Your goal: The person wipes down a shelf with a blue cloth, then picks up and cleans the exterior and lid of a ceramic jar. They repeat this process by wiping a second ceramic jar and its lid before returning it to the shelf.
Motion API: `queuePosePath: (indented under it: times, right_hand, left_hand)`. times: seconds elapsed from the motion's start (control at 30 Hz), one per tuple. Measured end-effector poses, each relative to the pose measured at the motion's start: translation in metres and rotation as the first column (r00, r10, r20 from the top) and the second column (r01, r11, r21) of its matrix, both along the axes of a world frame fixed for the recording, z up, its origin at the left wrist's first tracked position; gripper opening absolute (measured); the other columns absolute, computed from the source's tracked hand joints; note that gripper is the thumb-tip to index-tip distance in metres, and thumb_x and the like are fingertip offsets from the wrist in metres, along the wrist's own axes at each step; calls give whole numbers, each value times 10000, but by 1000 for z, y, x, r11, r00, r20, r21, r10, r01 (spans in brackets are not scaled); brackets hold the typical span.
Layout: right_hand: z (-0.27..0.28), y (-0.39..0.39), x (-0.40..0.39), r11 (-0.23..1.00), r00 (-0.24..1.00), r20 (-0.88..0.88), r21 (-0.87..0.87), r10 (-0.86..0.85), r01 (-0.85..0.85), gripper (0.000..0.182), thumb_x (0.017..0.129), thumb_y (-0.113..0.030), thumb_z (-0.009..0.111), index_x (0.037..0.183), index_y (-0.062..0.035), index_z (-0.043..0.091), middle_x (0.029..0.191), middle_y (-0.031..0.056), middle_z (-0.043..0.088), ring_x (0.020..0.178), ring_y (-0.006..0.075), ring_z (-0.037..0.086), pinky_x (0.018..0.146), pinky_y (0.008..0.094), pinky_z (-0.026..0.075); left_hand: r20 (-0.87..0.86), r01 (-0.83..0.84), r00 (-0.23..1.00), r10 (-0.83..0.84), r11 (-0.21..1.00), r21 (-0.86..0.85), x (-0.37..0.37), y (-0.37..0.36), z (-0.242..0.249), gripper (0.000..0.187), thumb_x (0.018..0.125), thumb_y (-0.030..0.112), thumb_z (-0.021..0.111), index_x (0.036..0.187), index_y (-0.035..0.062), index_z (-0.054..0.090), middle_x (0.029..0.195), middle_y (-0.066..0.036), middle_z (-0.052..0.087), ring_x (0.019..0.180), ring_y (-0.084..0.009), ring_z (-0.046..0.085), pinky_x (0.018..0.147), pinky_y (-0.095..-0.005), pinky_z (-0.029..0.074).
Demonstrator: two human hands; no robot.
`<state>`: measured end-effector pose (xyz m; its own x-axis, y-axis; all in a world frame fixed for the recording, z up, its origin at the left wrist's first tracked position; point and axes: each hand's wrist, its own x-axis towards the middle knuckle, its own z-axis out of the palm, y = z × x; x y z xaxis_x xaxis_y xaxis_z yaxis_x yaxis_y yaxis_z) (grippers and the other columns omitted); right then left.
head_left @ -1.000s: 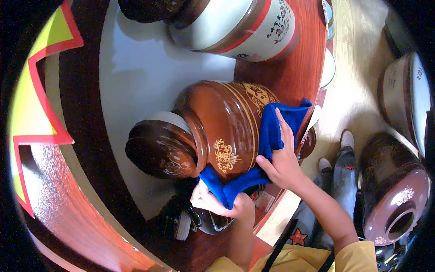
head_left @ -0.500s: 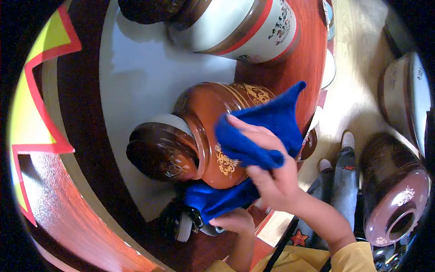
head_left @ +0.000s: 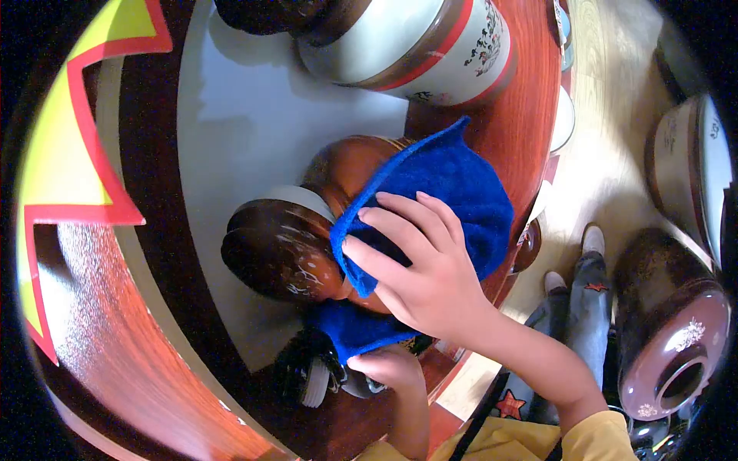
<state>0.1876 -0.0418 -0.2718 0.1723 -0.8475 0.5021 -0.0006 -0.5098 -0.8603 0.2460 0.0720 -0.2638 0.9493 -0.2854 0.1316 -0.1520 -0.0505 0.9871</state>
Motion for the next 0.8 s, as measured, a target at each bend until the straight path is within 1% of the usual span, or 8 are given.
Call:
queuePosePath:
  times: [0.2, 0.3, 0.4, 0.47, 0.5, 0.53, 0.63, 0.8]
  right_hand:
    - [-2, 7, -1, 997, 1000, -15, -73, 4, -5, 291, 646, -205, 577, 935, -174, 566, 1013, 31, 514, 1056, 234, 451, 928, 451, 307]
    - [-4, 16, 1, 988, 999, -39, -154, -26, 19, 251, 667, -259, 526, 901, -182, 576, 965, 6, 519, 990, 207, 475, 903, 456, 324]
    - [0, 26, 1, 988, 998, -56, -153, -3, -5, 374, 581, -391, 609, 886, -176, 587, 957, -17, 519, 975, 185, 468, 899, 462, 321]
    - [1, 34, 2, 986, 997, -71, -163, 12, -23, 400, 574, -427, 617, 888, -181, 592, 980, -30, 517, 973, 167, 463, 896, 463, 320]
    - [2, 38, 2, 986, 997, -78, -165, 21, -33, 390, 587, -426, 607, 892, -184, 592, 979, -33, 517, 972, 163, 462, 895, 450, 324]
    - [3, 40, 3, 985, 996, -86, -167, 29, -43, 380, 601, -425, 597, 896, -186, 592, 979, -35, 518, 971, 159, 461, 894, 436, 328]
    - [1, 39, 5, 990, 999, -38, -132, 38, -43, 286, 587, -300, 585, 863, -228, 615, 929, -30, 506, 896, 169, 467, 819, 387, 357]
    - [-6, 16, -4, 974, 985, -120, -206, -126, 99, 394, 597, -327, 596, 967, -194, 563, 975, 14, 524, 875, 191, 464, 789, 374, 352]
  left_hand:
    - [14, 62, 998, -62, 998, 13, 10, 5, 0, 584, 839, 404, 282, 1197, -45, 384, 1231, -146, 413, 1143, -269, 391, 987, -385, 289]
    - [-54, 214, 975, -214, 977, 4, 15, 8, -1, 638, 816, 467, 250, 1272, 22, 300, 1288, -121, 347, 1200, -266, 335, 966, -390, 307]
    - [-25, 379, 924, -381, 922, -75, 15, 7, -5, 633, 826, 467, 252, 1245, -3, 317, 1292, -116, 336, 1203, -249, 314, 1008, -363, 246]
    - [104, 365, 911, -398, 899, 243, 21, 16, -11, 645, 827, 504, 223, 1259, 30, 292, 1300, -99, 314, 1219, -229, 287, 1015, -351, 231]
    - [231, 238, 898, -376, 853, 464, 18, 17, -11, 647, 831, 524, 215, 1252, 40, 302, 1284, -100, 330, 1211, -221, 298, 1016, -351, 232]
    - [232, 238, 897, -376, 853, 464, 22, 22, -16, 647, 831, 524, 215, 1252, 40, 302, 1284, -100, 330, 1211, -221, 298, 1016, -351, 232]
    - [36, 346, 936, -349, 935, 76, 31, 35, -28, 688, 825, 542, 200, 1285, 35, 266, 1307, -106, 313, 1226, -229, 285, 1019, -360, 226]
    - [38, 341, 939, -342, 940, 29, 9, 3, -7, 703, 814, 538, 208, 1286, 24, 288, 1291, -114, 338, 1201, -247, 320, 999, -356, 252]
